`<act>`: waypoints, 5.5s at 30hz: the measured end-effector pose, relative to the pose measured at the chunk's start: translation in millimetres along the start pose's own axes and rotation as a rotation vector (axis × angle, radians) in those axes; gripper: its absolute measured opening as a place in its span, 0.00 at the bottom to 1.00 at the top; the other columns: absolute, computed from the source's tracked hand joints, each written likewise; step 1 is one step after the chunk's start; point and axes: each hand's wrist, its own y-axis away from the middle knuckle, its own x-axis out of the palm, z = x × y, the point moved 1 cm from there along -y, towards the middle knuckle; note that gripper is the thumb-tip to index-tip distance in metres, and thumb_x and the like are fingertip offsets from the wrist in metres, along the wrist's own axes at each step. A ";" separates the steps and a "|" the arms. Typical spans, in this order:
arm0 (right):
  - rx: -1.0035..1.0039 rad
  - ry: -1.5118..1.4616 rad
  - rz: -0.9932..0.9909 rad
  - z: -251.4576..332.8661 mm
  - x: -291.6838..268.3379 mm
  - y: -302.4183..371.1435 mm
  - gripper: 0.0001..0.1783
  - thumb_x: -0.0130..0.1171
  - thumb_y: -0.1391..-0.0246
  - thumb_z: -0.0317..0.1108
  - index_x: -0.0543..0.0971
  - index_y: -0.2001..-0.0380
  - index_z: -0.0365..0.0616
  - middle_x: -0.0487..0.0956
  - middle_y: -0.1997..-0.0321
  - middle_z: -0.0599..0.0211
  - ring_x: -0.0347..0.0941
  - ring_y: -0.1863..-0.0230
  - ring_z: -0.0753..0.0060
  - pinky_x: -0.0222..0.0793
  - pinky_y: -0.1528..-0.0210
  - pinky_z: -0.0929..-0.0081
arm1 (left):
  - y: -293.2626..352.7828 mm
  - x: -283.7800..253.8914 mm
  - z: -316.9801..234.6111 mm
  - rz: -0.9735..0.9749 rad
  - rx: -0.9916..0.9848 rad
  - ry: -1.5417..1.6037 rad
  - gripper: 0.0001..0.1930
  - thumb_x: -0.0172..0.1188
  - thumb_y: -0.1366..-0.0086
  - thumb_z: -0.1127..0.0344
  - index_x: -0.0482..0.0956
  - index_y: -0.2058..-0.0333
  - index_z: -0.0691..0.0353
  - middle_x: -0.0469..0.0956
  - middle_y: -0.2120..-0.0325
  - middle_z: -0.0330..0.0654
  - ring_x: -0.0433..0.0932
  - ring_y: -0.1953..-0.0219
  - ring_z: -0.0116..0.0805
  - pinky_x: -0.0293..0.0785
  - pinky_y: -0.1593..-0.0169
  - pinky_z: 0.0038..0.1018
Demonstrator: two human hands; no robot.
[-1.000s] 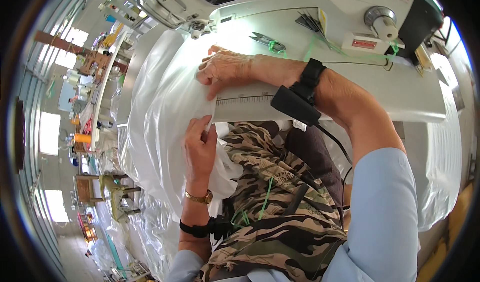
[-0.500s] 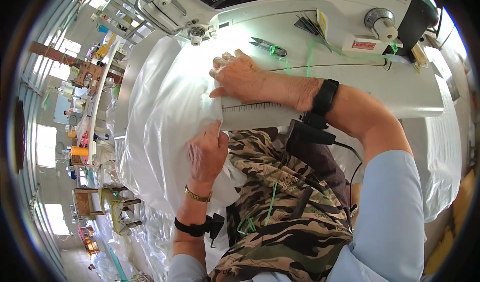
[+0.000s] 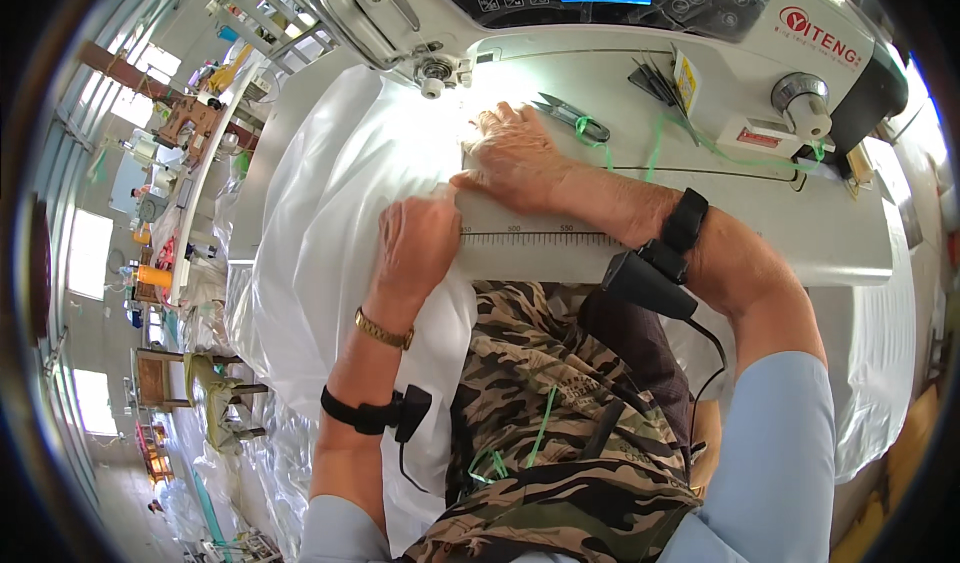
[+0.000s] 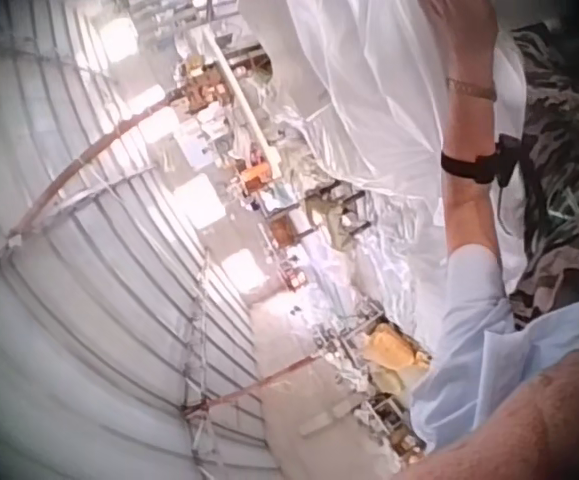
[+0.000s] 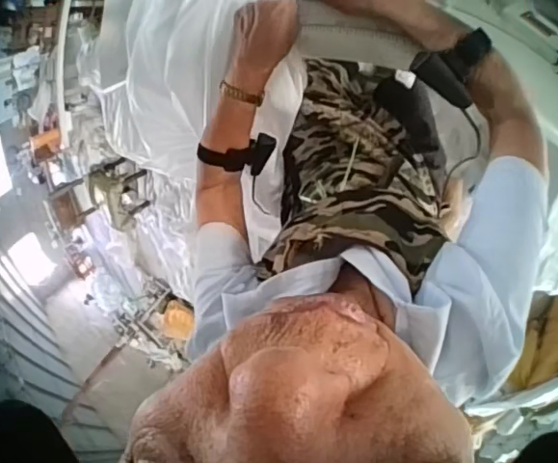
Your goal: Sewing together large white plastic sheets using an industrial sewing machine.
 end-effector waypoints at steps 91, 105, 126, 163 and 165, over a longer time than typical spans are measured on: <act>0.019 0.142 0.000 -8.1 -30.9 8.6 0.06 0.53 0.44 0.33 0.77 0.66 0.47 0.76 0.65 0.64 0.72 0.55 0.64 0.65 0.53 0.62 | 338.2 -71.9 351.2 -0.147 -1.082 -0.629 0.19 0.54 0.35 0.57 0.79 0.52 0.64 0.81 0.58 0.52 0.80 0.55 0.51 0.75 0.53 0.42; 0.247 -0.790 0.334 132.0 15.5 152.0 0.19 0.59 0.42 0.47 0.78 0.58 0.43 0.80 0.62 0.52 0.77 0.60 0.51 0.73 0.60 0.60 | 232.5 -156.8 145.5 -0.595 -0.724 0.385 0.17 0.53 0.32 0.73 0.73 0.45 0.69 0.76 0.48 0.46 0.74 0.47 0.34 0.68 0.41 0.28; -0.213 -1.597 0.366 239.3 49.9 91.9 0.28 0.62 0.44 0.48 0.73 0.49 0.38 0.79 0.54 0.58 0.75 0.52 0.64 0.71 0.50 0.70 | 465.4 19.4 0.5 -1.150 -1.211 1.231 0.23 0.52 0.33 0.67 0.64 0.39 0.62 0.72 0.47 0.42 0.71 0.48 0.35 0.67 0.46 0.28; -0.682 -1.186 0.380 214.2 19.0 78.9 0.29 0.53 0.38 0.43 0.67 0.38 0.41 0.70 0.37 0.57 0.67 0.39 0.61 0.63 0.38 0.64 | 461.1 -361.9 170.1 -1.291 -0.849 -0.551 0.13 0.54 0.33 0.61 0.70 0.55 0.63 0.74 0.60 0.44 0.73 0.59 0.38 0.67 0.56 0.33; -0.548 -1.531 0.567 183.9 35.1 82.5 0.29 0.53 0.38 0.43 0.66 0.38 0.41 0.70 0.37 0.57 0.67 0.39 0.60 0.63 0.38 0.64 | 459.1 -361.7 173.0 -1.291 -0.846 -0.559 0.13 0.54 0.33 0.61 0.70 0.56 0.64 0.74 0.61 0.44 0.73 0.60 0.39 0.67 0.56 0.33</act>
